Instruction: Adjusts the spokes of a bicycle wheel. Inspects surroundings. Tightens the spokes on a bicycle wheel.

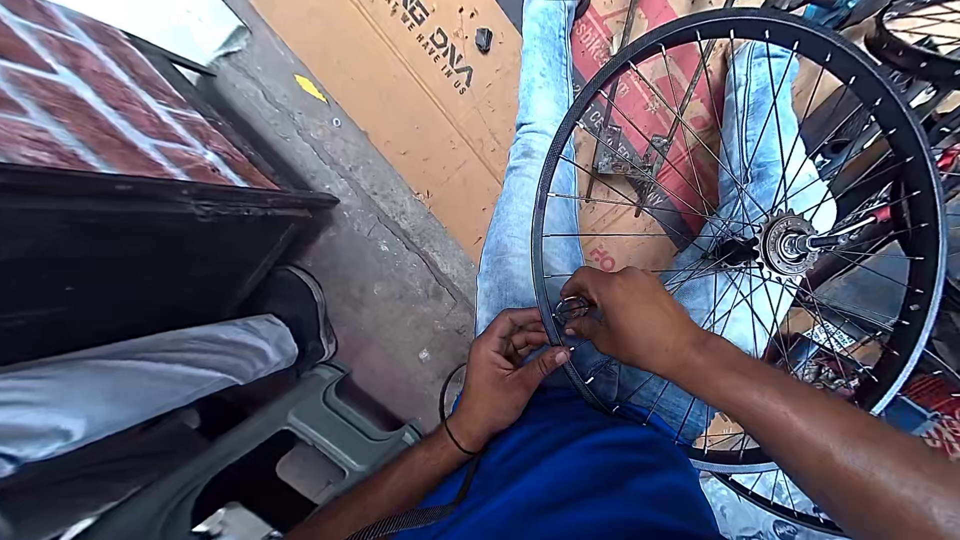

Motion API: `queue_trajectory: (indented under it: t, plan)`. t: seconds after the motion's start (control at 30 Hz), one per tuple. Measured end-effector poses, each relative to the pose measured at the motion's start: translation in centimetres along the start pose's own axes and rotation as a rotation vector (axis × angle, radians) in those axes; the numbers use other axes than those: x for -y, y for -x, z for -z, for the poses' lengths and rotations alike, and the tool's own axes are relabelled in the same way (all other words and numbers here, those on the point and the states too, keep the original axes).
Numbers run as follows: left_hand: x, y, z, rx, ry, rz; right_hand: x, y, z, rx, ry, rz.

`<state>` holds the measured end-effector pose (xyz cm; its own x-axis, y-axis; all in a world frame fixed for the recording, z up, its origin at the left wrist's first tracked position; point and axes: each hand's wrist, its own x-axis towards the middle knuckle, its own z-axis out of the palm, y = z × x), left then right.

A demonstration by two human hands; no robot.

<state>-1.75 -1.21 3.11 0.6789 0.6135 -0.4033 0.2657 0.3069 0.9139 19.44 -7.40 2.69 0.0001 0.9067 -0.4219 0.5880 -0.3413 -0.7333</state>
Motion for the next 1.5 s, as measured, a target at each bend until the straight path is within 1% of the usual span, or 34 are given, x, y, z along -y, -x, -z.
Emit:
queue_trajectory:
  t: [0.07, 0.13, 0.17, 0.2, 0.23, 0.27, 0.33, 0.4, 0.47, 0.53, 0.6, 0.7, 0.77, 0.83, 0.93, 1.07, 1.13, 1.27, 1.4, 1.5]
  plan:
    - [0.0, -0.1, 0.0, -0.001, -0.004, -0.004, 0.2, 0.0, -0.9, -0.129, 0.1, 0.064]
    - [0.0, 0.0, 0.1, -0.002, -0.018, -0.012, 0.6, 0.0, -2.1, -0.309, 0.197, 0.17]
    - [0.0, 0.0, 0.1, -0.003, -0.024, -0.018, 0.8, 0.1, -2.5, -0.371, 0.238, 0.197]
    - [0.0, 0.0, 0.0, -0.004, -0.024, -0.024, 1.0, 0.2, -2.5, -0.389, 0.265, 0.197]
    - [0.1, 0.1, 0.0, -0.001, -0.018, -0.028, 1.0, 0.3, -2.3, -0.355, 0.27, 0.184]
    - [0.1, 0.2, -0.1, 0.005, -0.009, -0.03, 0.8, 0.3, -1.7, -0.267, 0.239, 0.16]
    - [0.2, 0.4, -0.2, 0.007, 0.001, -0.035, -0.2, 0.3, 0.2, 0.004, 0.069, 0.135]
    - [0.2, 0.5, -0.3, 0.011, 0.011, -0.047, -1.1, 0.2, 2.3, 0.224, -0.087, 0.174]
    - [0.3, 0.8, -0.5, 0.017, 0.025, -0.062, -1.5, -0.2, 3.3, 0.321, -0.175, 0.191]
    - [0.5, 1.0, -0.7, 0.003, 0.029, -0.067, -1.4, -0.8, 3.7, 0.383, -0.236, 0.165]
    - [0.8, 1.1, -0.7, -0.008, 0.032, -0.076, -1.5, -0.9, 3.3, 0.361, -0.267, 0.16]
    - [0.7, 1.2, -0.5, 0.001, 0.038, -0.077, -1.9, 0.0, 2.1, 0.213, -0.275, 0.223]
    - [0.7, 1.1, -0.6, 0.019, 0.046, -0.068, -2.0, 0.6, 1.9, 0.166, -0.289, 0.214]
    - [0.5, 0.7, -0.6, 0.068, 0.054, -0.062, -2.0, 1.0, 2.4, 0.189, -0.328, 0.185]
    - [-0.2, 0.4, -0.5, 0.133, 0.036, -0.074, -2.0, 1.2, 3.3, 0.255, -0.408, 0.196]
    - [-1.2, 0.4, -0.7, 0.17, -0.036, -0.106, -1.9, 1.4, 4.1, 0.298, -0.407, 0.225]
    - [-1.2, 0.4, -0.7, 0.191, -0.073, -0.129, -2.0, 1.6, 4.0, 0.278, -0.377, 0.253]
    - [-1.6, -0.1, -0.7, 0.226, -0.075, -0.074, -2.1, 2.6, 3.3, 0.217, -0.324, 0.345]
    - [-2.8, 0.0, -1.3, 0.268, -0.246, -0.156, -2.4, 4.5, 3.4, 0.155, -0.292, 0.403]
    - [-3.2, 0.1, -2.0, 0.249, -0.291, -0.181, -2.3, 5.1, 3.5, 0.099, -0.212, 0.447]
